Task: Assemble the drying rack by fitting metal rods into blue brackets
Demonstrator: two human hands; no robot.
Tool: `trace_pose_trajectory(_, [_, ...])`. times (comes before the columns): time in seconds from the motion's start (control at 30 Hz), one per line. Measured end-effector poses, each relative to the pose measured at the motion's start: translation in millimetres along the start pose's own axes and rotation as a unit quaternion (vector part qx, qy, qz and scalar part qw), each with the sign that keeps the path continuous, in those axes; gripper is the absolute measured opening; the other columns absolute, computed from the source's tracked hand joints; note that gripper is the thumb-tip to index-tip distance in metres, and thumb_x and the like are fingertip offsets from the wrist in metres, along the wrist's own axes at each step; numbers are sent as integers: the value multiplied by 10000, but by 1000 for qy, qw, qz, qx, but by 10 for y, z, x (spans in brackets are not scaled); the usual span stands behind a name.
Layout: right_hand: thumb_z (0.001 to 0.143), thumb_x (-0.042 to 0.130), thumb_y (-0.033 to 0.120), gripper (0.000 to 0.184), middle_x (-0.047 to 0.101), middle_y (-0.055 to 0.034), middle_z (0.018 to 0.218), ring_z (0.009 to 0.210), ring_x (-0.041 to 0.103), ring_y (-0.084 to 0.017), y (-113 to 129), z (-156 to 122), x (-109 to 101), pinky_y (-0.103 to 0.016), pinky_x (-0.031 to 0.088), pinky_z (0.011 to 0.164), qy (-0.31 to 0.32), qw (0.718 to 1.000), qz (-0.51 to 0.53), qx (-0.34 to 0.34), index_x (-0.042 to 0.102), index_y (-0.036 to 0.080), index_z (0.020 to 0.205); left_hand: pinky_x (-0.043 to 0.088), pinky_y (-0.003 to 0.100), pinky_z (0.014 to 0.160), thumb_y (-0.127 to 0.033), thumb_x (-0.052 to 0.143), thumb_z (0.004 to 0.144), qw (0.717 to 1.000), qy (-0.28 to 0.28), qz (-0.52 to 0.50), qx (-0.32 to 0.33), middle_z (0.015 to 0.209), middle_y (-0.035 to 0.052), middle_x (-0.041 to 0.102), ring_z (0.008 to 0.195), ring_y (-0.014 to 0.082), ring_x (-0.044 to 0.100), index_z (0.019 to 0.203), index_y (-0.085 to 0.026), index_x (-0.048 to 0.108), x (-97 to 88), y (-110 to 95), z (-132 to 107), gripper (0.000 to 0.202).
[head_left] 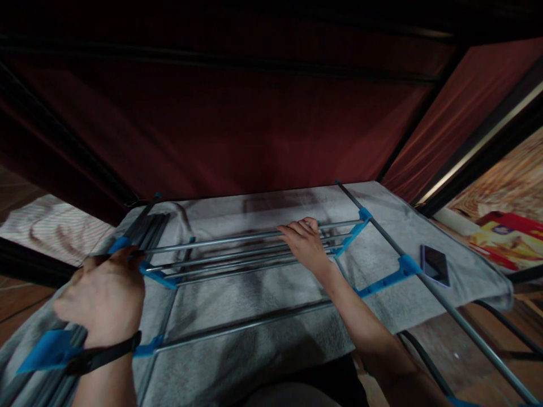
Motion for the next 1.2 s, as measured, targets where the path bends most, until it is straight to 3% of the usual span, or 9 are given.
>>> trace_pose_trajectory(0.37, [1051, 550, 322, 231, 755, -39, 1031, 941, 632, -185, -9, 20, -43, -392, 314, 1088, 19, 1000, 5, -4, 709, 243, 1198, 515, 556, 808, -657, 231, 969, 999, -21, -33, 2, 1074, 196, 700, 1056, 436, 685, 1175, -171, 749, 94, 56, 17, 739])
trace_pose_trajectory(0.7, [1040, 569, 314, 222, 735, -41, 993, 945, 621, -197, -33, 23, -13, -370, 363, 957, 35, 999, -6, -17, 711, 233, 1190, 536, 526, 783, -646, 142, 982, 1000, -4, -12, 1, 1081, 251, 713, 1039, 439, 697, 1117, -81, 744, 23, 11, 17, 836])
trace_pose_trajectory(0.93, [1049, 552, 322, 241, 732, -47, 1003, 942, 616, -203, -50, 35, -50, -374, 364, 922, 39, 999, -16, -27, 698, 248, 1225, 529, 455, 762, -629, 145, 1004, 1000, -20, 8, -2, 1077, 221, 726, 989, 387, 708, 1025, -63, 730, -2, -12, -22, 814])
trace_pose_trajectory(1.1, [1049, 555, 324, 238, 732, -46, 1000, 939, 617, -199, -44, 48, -80, -371, 369, 912, 40, 999, -18, -20, 705, 255, 1219, 519, 519, 745, -678, 177, 959, 999, -21, -23, 1, 1018, 224, 688, 1005, 437, 683, 1119, -108, 737, 24, 19, 5, 815])
trace_pose_trajectory(1.2, [1049, 553, 323, 238, 731, -41, 987, 931, 618, -199, -36, 34, -67, -373, 368, 904, 31, 999, -18, -21, 711, 245, 1209, 498, 581, 804, -652, 236, 943, 996, 31, -77, -24, 1042, 232, 656, 1094, 473, 636, 1196, -112, 723, -19, 9, 8, 770])
Point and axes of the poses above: each hand's wrist, its own z-axis towards the middle knuckle, its own x-axis out of the palm, y = z × x, the point moved 1 cm from there along z, towards the middle knuckle
